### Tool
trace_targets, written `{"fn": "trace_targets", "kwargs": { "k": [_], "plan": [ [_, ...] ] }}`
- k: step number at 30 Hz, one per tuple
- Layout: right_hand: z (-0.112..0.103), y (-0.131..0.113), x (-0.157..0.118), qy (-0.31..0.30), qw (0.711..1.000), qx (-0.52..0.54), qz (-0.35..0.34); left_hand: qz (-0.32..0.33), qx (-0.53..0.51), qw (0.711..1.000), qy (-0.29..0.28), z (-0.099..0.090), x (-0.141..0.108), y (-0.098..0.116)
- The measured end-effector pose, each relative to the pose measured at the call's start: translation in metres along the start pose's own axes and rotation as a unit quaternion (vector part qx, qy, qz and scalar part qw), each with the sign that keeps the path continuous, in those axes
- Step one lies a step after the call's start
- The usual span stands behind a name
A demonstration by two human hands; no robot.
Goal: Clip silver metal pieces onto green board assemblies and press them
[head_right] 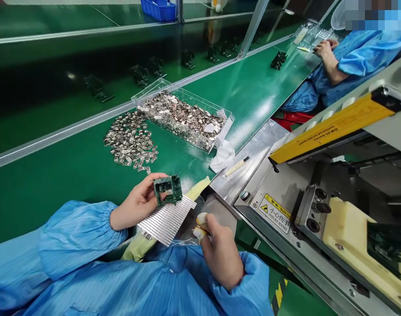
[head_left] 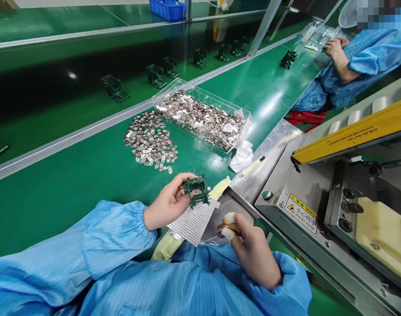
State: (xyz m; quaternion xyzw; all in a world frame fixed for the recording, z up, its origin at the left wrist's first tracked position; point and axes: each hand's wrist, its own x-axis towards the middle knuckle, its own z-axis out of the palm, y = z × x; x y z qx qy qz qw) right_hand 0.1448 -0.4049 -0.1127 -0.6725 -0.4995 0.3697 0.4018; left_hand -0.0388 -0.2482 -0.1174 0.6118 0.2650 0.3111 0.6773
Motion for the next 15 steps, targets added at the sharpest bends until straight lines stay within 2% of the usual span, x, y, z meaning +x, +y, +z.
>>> {"fn": "trace_targets", "kwargs": {
  "k": [4, 10, 15],
  "plan": [
    [0.006, -0.016, 0.009, 0.009, 0.995, 0.095, -0.010, 0.006, -0.019, 1.000, -0.001, 0.004, -0.005, 0.004],
    [0.027, -0.029, 0.030, 0.119, 0.980, -0.034, -0.154, 0.034, -0.004, 0.999, 0.010, 0.007, -0.009, 0.003],
    [0.041, -0.034, 0.042, 0.160, 0.963, -0.074, -0.203, 0.024, 0.005, 1.000, -0.010, 0.007, -0.013, -0.001]
  ]
}}
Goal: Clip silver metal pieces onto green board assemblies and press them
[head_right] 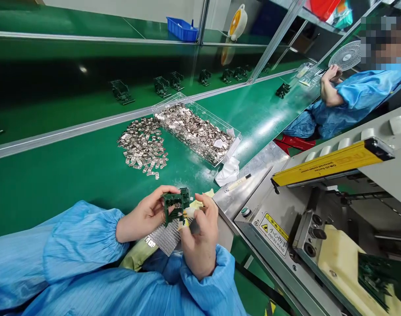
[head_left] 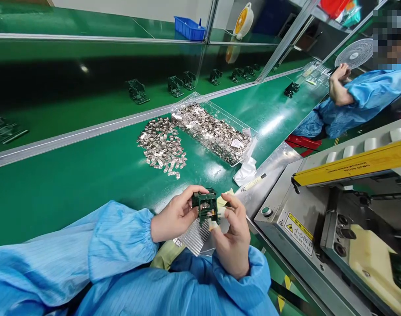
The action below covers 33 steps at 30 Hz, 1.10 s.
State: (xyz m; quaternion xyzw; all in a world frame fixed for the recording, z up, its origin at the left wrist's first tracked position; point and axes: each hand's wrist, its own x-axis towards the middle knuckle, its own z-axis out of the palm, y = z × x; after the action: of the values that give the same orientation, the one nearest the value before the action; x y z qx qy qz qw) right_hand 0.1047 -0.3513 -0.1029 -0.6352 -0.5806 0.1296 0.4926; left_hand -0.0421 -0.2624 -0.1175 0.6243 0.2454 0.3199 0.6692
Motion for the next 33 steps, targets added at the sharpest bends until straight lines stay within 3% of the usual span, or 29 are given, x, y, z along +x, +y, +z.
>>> {"fn": "trace_targets", "kwargs": {
  "k": [5, 11, 17, 23, 26, 30, 33],
  "plan": [
    [0.012, -0.001, 0.003, 0.027, 0.999, -0.016, -0.016, 0.015, 0.045, 0.999, -0.009, 0.001, -0.004, -0.002],
    [0.012, -0.003, 0.004, 0.034, 0.999, -0.021, -0.001, 0.042, 0.124, 0.991, -0.015, 0.000, -0.005, 0.000],
    [0.015, -0.004, 0.001, 0.046, 0.986, 0.091, 0.130, 0.062, 0.139, 0.988, -0.020, 0.001, -0.007, 0.004],
    [0.016, -0.001, -0.001, 0.037, 0.929, 0.288, 0.230, 0.055, 0.070, 0.995, -0.045, 0.001, -0.008, 0.003],
    [0.001, 0.002, -0.001, -0.002, 0.926, 0.328, 0.188, 0.021, 0.019, 0.998, -0.051, 0.000, -0.005, 0.008],
    [-0.027, 0.002, -0.006, -0.083, 0.964, 0.238, 0.085, -0.021, 0.046, 0.995, -0.087, 0.003, -0.003, 0.027],
    [-0.048, 0.001, -0.017, -0.071, 0.977, 0.196, 0.049, -0.044, 0.090, 0.977, -0.190, 0.009, 0.006, 0.055]
  ]
}}
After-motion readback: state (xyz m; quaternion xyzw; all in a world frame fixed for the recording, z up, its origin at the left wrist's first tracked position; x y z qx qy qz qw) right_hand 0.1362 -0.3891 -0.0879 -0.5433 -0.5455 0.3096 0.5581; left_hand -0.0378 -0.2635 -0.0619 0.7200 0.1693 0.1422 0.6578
